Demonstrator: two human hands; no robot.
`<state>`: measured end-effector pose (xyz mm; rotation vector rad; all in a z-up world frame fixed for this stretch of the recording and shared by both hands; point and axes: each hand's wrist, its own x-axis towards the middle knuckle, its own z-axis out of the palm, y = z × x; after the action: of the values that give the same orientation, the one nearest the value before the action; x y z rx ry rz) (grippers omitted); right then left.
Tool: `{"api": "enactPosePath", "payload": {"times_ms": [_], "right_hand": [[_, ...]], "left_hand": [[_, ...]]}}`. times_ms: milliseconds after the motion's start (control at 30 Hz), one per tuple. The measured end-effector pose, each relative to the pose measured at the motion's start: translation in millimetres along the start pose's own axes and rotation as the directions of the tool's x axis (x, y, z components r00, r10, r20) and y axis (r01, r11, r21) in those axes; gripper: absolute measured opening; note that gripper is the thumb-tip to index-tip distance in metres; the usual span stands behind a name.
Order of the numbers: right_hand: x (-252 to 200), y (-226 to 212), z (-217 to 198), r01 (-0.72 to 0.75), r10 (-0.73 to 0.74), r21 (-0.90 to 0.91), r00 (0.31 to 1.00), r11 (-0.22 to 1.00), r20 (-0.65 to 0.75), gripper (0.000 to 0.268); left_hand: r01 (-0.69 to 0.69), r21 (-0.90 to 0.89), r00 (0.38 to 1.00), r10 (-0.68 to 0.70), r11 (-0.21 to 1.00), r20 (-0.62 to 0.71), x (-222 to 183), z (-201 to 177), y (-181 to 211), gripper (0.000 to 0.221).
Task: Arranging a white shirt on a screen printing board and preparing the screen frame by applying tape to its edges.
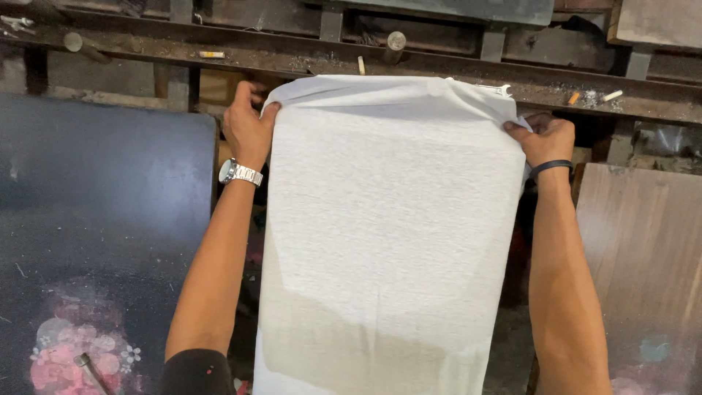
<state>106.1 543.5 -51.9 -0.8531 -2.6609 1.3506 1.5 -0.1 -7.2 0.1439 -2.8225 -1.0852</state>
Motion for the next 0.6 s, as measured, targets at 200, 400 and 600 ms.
{"api": "enactPosePath", "payload": {"times_ms": [200,400,600], "right_hand": [[22,22,2,0.004,-0.007,-0.235,1.000,0.972,-0.013,0.027],[1,40,-5,-0.034,0.037,0.066,0.998,0.997,-0.054,0.029],[-59,-89,-19,-0.013,0.010,0.100,0.999,0.995,0.037,0.033]], "left_hand": [[-0.005,-0.049,1.000,0.004,0.999,-0.030,-6,5,-17,0.036],[0.034,0.124,0.999,-0.038,0.992,0.029,-18,11,-31,0.018],[0.130,0.253,0.983,-0.158,0.959,0.096,-2,1,29,0.024]]}}
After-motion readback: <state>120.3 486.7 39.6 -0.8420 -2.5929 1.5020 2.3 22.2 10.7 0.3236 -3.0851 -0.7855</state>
